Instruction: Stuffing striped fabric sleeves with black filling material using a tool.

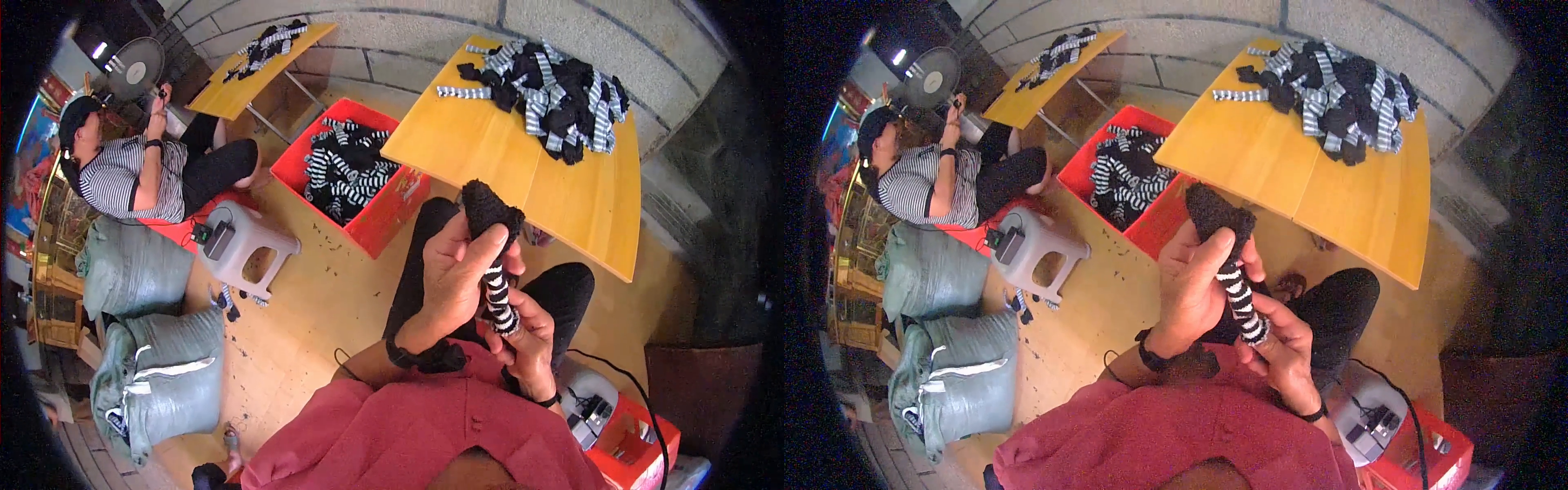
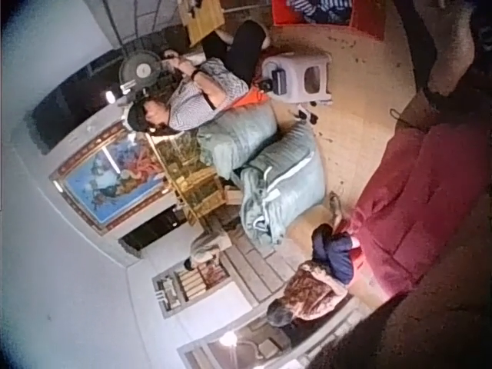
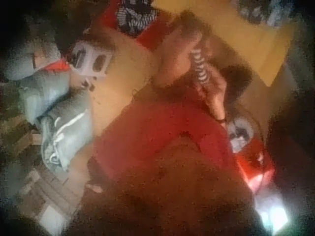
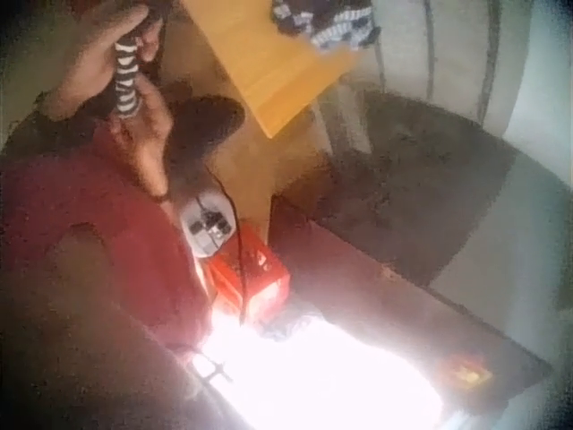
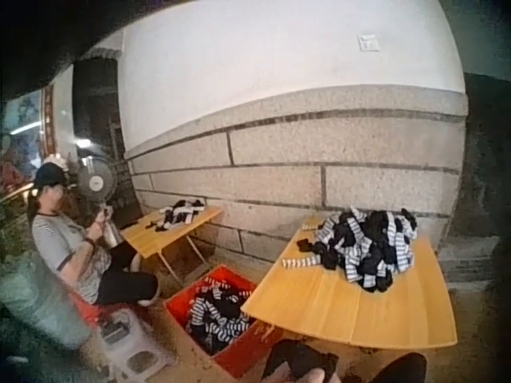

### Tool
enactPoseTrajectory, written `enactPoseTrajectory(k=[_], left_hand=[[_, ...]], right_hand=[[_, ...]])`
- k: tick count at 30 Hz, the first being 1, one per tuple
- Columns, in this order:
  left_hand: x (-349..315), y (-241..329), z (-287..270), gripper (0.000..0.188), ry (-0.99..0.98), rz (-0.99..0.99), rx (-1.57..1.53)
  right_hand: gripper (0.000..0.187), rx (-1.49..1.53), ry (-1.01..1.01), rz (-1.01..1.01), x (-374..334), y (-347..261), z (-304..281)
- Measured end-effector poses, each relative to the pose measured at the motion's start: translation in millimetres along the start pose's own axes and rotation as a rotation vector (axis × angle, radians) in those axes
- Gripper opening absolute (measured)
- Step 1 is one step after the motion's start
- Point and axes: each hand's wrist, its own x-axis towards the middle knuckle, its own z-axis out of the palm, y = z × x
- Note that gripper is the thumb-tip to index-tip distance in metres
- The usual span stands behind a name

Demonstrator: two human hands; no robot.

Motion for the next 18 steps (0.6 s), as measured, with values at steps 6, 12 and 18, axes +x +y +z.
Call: enactPoseTrajectory(k=[6,12,18], left_hand=[[6,12,0,0.023,-0.017,0.114,-0.115],[16,12,-5,0.019,-0.012,0.057,-0.191],[18,-3,-6,0.020,-0.118,-0.072,-0.423]], right_hand=[[0.044,-0.011,0.025,0.017,-10,-5,-6],[0.038,-0.351,0.108,-0.163,-17,5,-15],[0.037,-0.783,0.162,-0.433,-15,3,-19]])
